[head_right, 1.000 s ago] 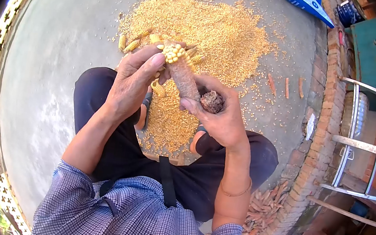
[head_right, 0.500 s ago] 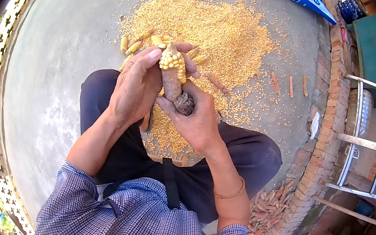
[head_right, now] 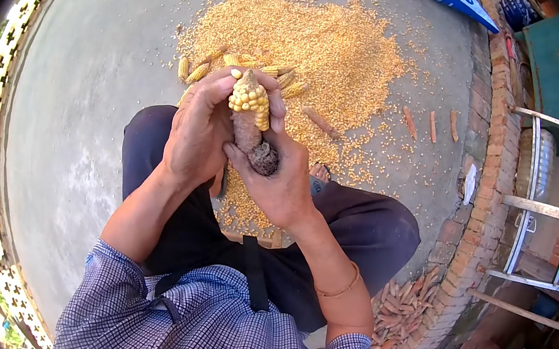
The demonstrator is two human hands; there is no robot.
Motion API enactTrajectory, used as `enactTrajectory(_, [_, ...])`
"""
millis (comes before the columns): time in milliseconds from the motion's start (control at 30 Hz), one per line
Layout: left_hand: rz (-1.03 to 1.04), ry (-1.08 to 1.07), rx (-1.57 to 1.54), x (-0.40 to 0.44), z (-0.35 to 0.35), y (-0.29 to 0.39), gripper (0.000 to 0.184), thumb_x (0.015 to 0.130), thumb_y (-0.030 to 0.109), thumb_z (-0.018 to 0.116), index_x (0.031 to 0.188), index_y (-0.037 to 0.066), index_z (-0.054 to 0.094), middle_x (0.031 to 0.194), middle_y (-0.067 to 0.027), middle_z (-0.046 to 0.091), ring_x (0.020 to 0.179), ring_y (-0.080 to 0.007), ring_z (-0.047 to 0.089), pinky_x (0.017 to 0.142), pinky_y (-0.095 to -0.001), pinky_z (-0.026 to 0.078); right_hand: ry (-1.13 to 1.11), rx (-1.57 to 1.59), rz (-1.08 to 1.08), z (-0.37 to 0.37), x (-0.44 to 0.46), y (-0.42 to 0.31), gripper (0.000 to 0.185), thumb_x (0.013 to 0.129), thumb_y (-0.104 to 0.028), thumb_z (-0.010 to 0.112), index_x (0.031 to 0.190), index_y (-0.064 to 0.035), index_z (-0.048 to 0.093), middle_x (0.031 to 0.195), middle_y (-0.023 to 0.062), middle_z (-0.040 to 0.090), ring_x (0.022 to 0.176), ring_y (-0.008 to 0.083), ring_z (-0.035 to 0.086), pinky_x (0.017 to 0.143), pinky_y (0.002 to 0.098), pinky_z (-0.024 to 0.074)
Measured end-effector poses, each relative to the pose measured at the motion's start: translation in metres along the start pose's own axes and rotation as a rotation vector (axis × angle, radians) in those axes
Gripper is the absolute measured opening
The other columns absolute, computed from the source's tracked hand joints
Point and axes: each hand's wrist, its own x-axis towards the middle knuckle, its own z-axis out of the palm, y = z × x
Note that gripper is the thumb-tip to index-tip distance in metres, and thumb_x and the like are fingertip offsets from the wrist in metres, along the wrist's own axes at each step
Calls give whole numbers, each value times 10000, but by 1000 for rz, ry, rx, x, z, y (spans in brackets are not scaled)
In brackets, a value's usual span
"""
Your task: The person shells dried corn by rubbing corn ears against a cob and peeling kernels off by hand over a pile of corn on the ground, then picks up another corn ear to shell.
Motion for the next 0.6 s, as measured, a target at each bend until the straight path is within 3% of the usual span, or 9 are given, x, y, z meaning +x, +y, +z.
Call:
enactTrajectory(100, [41, -48, 11, 2, -4, -1, 369, 983, 213, 342, 1095, -63, 560, 897, -175, 615, 826, -230, 617, 754, -344, 537, -25, -94, 6, -2, -1, 3, 228, 816, -121, 756, 886, 45, 617, 722, 121, 625, 656, 126, 582, 621, 296, 482])
enactTrajectory(200, [63, -54, -7, 3, -5, -4, 341, 983, 196, 355, 1073, -61, 559, 874, -181, 616, 815, -232, 620, 748, -347, 539, -33, -189, -74, 1, -2, 1, 140, 868, -28, 692, 966, 33, 613, 831, 52, 657, 763, 88, 614, 687, 255, 518])
enactTrajectory(333, [61, -88, -114, 6, -9, -8, 314, 967, 129, 326, 1018, -64, 568, 867, -182, 636, 784, -235, 636, 747, -351, 553, 18, -167, -106, 4, -3, -1, 140, 868, -19, 684, 969, 40, 607, 815, 56, 654, 745, 89, 613, 667, 253, 516])
enactTrajectory(400, [24, -26, -69, 6, -1, -1, 334, 992, 184, 336, 1056, -57, 558, 887, -182, 622, 805, -232, 621, 751, -342, 540, 33, -139, -87, 4, -1, -4, 141, 868, -23, 685, 965, 43, 606, 809, 55, 651, 733, 87, 610, 652, 251, 513])
enactTrajectory(500, [16, 16, -10, 5, 3, 0, 362, 1017, 231, 338, 1081, -53, 553, 905, -181, 613, 811, -226, 609, 748, -332, 529, 66, -46, -27, 7, 0, 0, 225, 827, -113, 738, 917, 44, 603, 699, 141, 626, 631, 159, 620, 591, 318, 480])
enactTrajectory(600, [53, -9, 45, 3, 3, -2, 381, 1031, 257, 342, 1089, -54, 555, 903, -183, 613, 798, -217, 603, 739, -324, 522, 19, -114, -35, 2, -1, -1, 220, 820, -105, 738, 909, 45, 603, 693, 135, 625, 644, 154, 628, 592, 322, 483])
